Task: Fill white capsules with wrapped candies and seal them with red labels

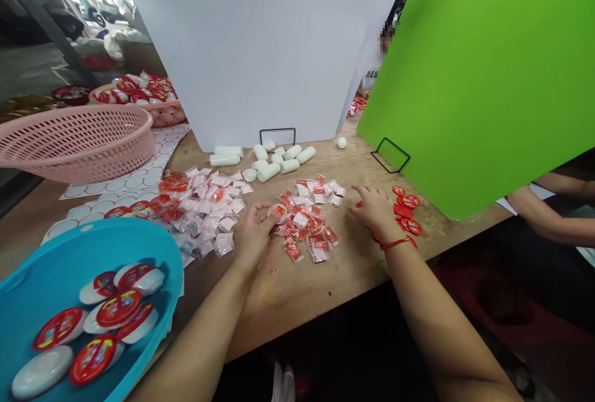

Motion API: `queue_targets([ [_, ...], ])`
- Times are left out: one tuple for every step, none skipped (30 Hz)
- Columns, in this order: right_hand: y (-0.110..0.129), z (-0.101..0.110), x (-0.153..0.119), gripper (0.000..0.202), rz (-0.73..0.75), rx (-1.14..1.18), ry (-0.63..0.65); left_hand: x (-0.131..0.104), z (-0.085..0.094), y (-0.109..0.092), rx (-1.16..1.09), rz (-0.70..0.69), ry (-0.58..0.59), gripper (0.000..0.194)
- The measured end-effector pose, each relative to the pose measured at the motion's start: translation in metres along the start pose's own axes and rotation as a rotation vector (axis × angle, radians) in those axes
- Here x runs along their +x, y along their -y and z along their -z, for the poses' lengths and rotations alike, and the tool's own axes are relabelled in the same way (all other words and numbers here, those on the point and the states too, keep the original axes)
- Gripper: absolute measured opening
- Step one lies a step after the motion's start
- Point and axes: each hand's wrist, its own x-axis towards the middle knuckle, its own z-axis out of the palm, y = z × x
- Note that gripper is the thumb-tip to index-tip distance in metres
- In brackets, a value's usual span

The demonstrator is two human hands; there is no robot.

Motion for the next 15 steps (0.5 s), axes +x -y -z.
queue_targets([
  [-0.012, 0.0, 0.001, 0.06, -0.042, -0.056, 0.057, 0.0, 0.0, 0.003, 0.008, -0.002, 0.008, 0.042],
  [-0.021, -0.001, 0.001, 0.059, -0.064, -0.089, 0.102, 0.0, 0.0, 0.006, 0.019, -0.003, 0.02, 0.04],
  [-0.028, -0.003, 0.001, 0.056, -0.07, -0.111, 0.128, 0.0, -0.001, 0.008, 0.035, -0.007, 0.037, 0.038],
  [-0.033, -0.005, 0.001, 0.052, -0.066, -0.127, 0.135, -0.001, -0.001, 0.01, 0.05, -0.013, 0.055, 0.036],
  [-0.035, -0.008, 0.001, 0.047, -0.054, -0.139, 0.128, -0.001, -0.001, 0.011, 0.058, -0.018, 0.072, 0.035],
  [-0.036, -0.01, 0.001, 0.042, -0.043, -0.14, 0.107, -0.002, -0.002, 0.011, 0.06, -0.02, 0.087, 0.035],
  [-0.036, -0.013, 0.001, 0.039, -0.032, -0.119, 0.073, -0.003, -0.002, 0.01, 0.057, -0.017, 0.099, 0.035],
  [-0.033, -0.015, 0.001, 0.035, -0.01, -0.06, 0.03, -0.005, -0.003, 0.009, 0.053, -0.007, 0.108, 0.037],
  [-0.028, -0.016, 0.001, 0.033, 0.031, 0.05, -0.012, -0.006, -0.003, 0.008, 0.048, 0.009, 0.11, 0.039],
  [-0.02, -0.017, 0.0, 0.033, 0.097, 0.208, -0.044, -0.007, -0.004, 0.006, 0.042, 0.03, 0.105, 0.042],
  [-0.01, -0.018, -0.001, 0.035, 0.191, 0.395, -0.057, -0.008, -0.005, 0.005, 0.035, 0.052, 0.092, 0.045],
  [0.003, -0.018, -0.003, 0.037, 0.308, 0.582, -0.05, -0.009, -0.005, 0.003, 0.026, 0.074, 0.075, 0.049],
  [0.019, -0.017, -0.005, 0.038, 0.435, 0.739, -0.024, -0.01, -0.006, 0.002, 0.015, 0.09, 0.056, 0.053],
  [0.035, -0.017, -0.007, 0.038, 0.556, 0.846, 0.013, -0.01, -0.006, 0.001, 0.003, 0.097, 0.039, 0.055],
  [0.053, -0.016, -0.009, 0.036, 0.66, 0.89, 0.044, -0.01, -0.006, 0.0, -0.006, 0.092, 0.023, 0.056],
])
